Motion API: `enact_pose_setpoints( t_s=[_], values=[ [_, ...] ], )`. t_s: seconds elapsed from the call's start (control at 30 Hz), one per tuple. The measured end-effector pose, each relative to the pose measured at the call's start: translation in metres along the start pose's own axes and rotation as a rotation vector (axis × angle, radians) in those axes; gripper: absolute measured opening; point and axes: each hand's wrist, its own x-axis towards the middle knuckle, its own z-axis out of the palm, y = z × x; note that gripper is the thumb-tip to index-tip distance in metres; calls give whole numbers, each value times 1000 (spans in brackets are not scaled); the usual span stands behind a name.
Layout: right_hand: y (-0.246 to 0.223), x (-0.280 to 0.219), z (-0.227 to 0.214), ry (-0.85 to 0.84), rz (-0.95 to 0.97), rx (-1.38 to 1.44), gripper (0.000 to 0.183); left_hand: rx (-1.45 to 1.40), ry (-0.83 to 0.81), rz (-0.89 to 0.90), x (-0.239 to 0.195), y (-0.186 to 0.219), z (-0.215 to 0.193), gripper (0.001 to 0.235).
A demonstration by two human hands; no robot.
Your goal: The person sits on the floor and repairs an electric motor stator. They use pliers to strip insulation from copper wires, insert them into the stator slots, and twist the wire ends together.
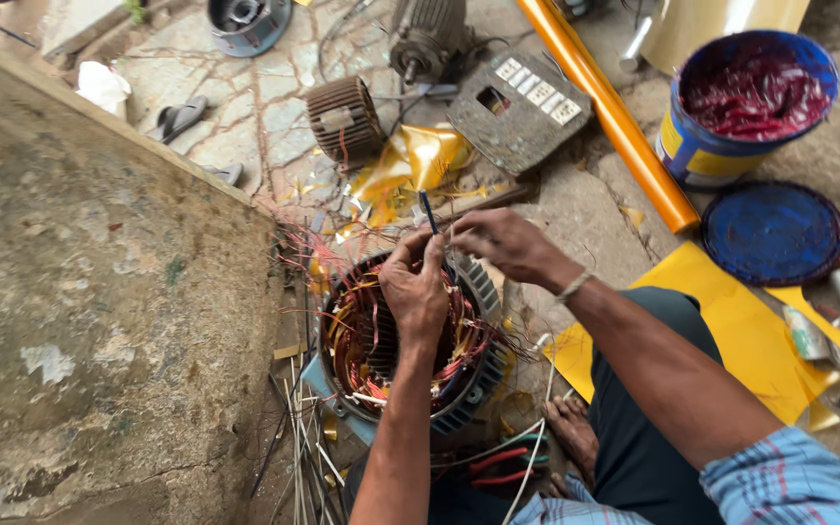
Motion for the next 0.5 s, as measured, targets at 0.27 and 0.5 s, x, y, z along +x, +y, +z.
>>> enact_pose_setpoints(
  t_s=[0.27,0.5],
  values=[
    [-47,-73,-27,222,70,46,46,-253,-138,-123,-59,40,-65,17],
    [-84,-221,73,-394,315,365,51,-465,-114,-499,-159,6,-152,19]
  ],
)
